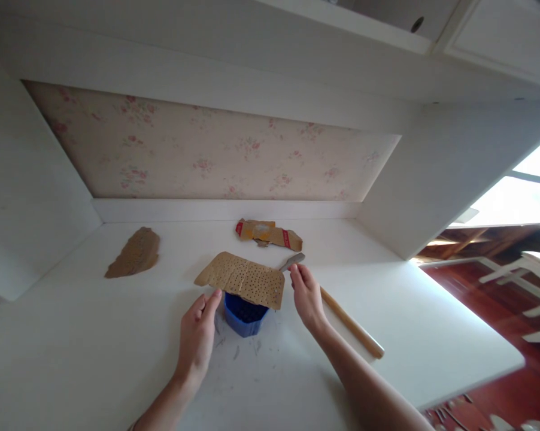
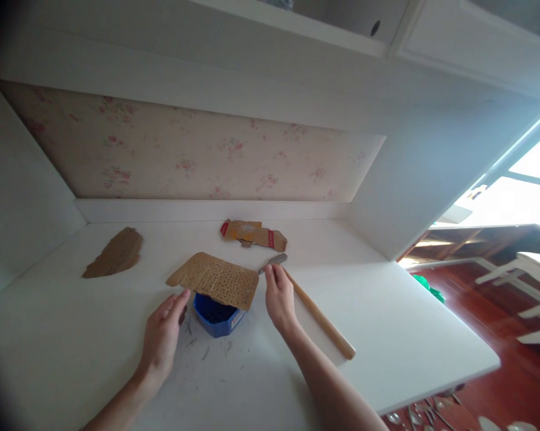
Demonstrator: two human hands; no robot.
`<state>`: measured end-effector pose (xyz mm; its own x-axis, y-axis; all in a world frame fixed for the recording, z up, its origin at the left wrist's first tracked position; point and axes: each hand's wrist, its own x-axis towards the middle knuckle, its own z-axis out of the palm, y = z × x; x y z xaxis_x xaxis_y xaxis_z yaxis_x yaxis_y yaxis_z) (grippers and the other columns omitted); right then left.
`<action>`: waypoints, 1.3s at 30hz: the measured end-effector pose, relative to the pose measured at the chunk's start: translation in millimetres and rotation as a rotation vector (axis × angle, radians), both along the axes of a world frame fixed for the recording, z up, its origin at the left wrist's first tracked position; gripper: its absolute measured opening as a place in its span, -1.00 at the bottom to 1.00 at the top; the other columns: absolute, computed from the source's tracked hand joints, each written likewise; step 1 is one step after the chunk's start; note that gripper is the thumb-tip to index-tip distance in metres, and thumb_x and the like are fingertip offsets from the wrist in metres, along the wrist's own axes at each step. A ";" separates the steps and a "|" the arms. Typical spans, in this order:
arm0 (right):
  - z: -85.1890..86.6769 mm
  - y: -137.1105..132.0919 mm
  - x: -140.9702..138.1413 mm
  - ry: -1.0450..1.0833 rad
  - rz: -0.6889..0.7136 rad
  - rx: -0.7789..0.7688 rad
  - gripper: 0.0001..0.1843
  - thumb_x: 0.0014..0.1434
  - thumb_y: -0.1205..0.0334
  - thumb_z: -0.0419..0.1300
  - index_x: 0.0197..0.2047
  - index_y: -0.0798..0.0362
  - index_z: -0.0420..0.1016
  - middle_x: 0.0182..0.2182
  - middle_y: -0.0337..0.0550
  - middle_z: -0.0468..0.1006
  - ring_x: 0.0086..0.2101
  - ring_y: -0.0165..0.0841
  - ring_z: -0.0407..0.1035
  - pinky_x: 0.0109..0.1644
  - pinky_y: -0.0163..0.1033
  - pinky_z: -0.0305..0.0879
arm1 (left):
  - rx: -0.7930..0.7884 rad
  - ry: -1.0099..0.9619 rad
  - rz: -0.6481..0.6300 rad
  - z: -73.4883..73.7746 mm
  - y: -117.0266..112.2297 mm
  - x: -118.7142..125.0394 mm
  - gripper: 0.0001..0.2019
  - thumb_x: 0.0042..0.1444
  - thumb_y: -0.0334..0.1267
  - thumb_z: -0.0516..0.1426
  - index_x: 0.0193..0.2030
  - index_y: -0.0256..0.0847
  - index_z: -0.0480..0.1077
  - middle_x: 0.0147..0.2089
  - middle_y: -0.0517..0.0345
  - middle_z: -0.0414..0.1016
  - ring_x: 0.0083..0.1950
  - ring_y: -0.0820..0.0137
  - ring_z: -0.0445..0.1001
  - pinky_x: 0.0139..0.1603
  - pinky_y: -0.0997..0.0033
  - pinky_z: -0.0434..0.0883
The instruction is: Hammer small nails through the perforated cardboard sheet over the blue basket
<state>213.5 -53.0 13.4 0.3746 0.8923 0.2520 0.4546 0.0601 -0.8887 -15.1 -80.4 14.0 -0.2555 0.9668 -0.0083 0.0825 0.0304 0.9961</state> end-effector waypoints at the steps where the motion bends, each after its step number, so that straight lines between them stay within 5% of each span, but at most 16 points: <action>1: -1.9 4.2 -5.6 0.081 -0.007 0.012 -0.49 0.30 -0.25 -0.08 -0.30 -0.01 0.42 -0.49 -0.26 0.43 -0.48 -0.34 0.27 -0.40 -0.27 0.20 | -0.006 0.006 -0.002 -0.8 1.2 0.0 -0.50 0.15 0.16 0.14 -0.53 -0.13 0.04 -0.53 0.35 -0.07 -0.47 0.44 -0.03 -0.47 0.46 0.04; 8: -4.0 1.5 1.6 0.485 0.098 -0.034 -0.56 0.27 -0.22 0.07 -0.37 -0.01 0.29 -0.63 -0.44 0.12 -0.61 -0.48 0.00 -0.57 -0.38 -0.06 | 0.023 0.059 -0.023 -1.0 3.8 3.0 -0.53 0.09 0.20 0.18 -0.48 -0.16 0.18 -0.51 0.34 0.05 -0.46 0.44 0.06 -0.44 0.46 0.12; 12: 6.3 -9.5 6.7 0.559 0.253 -0.168 -0.55 0.24 -0.21 0.13 -0.32 0.05 0.39 -0.69 -0.45 0.20 -0.67 -0.55 -0.01 -0.63 -0.42 -0.15 | 0.042 0.011 -0.043 -2.9 1.7 7.2 -0.57 0.04 0.18 0.23 -0.33 -0.17 0.28 -0.43 0.28 0.25 -0.40 0.40 0.24 -0.36 0.45 0.25; 16: 12.8 -16.0 1.5 0.587 0.406 -0.285 -0.53 0.21 -0.15 0.20 -0.09 0.11 0.42 -0.71 -0.40 0.37 -0.77 -0.56 0.06 -0.72 -0.44 -0.18 | 0.026 -0.041 -0.101 -4.8 1.1 8.9 -0.52 0.05 0.12 0.25 -0.07 -0.21 0.33 -0.13 0.04 0.49 -0.12 0.23 0.46 -0.12 0.32 0.38; 19: 14.2 -17.6 -2.0 0.615 0.464 -0.308 -0.50 0.21 -0.08 0.25 0.06 0.11 0.37 -0.65 -0.38 0.45 -0.81 -0.56 0.12 -0.76 -0.46 -0.15 | 0.032 -0.075 -0.199 -0.2 0.5 10.7 -0.49 0.10 0.04 0.24 0.09 -0.20 0.31 0.11 -0.06 0.46 0.11 0.13 0.43 0.06 0.23 0.38; 22: 16.0 -17.3 -2.3 0.671 0.513 -0.282 -0.62 0.21 -0.02 0.25 -0.07 0.12 0.46 -0.61 -0.37 0.44 -0.80 -0.58 0.17 -0.75 -0.46 -0.12 | 0.022 -0.068 -0.257 7.6 -2.5 15.5 -0.45 0.10 0.02 0.25 0.15 -0.19 0.29 0.19 -0.08 0.43 0.23 0.10 0.37 0.22 0.16 0.31; 30: 22.7 -19.1 1.9 0.893 0.575 -0.183 -0.70 0.21 0.09 0.32 -0.14 0.16 0.51 -0.64 -0.36 0.39 -0.80 -0.64 0.11 -0.71 -0.45 -0.24 | 0.016 0.057 -0.133 6.0 -7.0 21.2 -0.36 -0.04 0.09 0.30 0.11 -0.21 0.34 0.04 -0.08 0.52 0.08 0.08 0.48 0.09 0.15 0.40; 39: 20.3 -7.7 20.1 1.093 0.369 0.050 -0.78 0.23 0.12 0.28 -0.10 0.03 0.49 -0.63 -0.47 0.24 -0.75 -0.67 -0.08 -0.67 -0.46 -0.18 | 0.156 0.216 -0.140 12.3 -10.4 18.6 -0.58 0.08 0.15 0.18 -0.16 -0.17 0.49 -0.07 -0.03 0.50 -0.14 0.17 0.50 -0.08 0.22 0.44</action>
<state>233.6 -60.8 33.7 0.1330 0.9911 -0.0081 -0.6084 0.0752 -0.7901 3.5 -90.8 26.3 -0.0993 0.9780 0.1833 0.2858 -0.1484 0.9467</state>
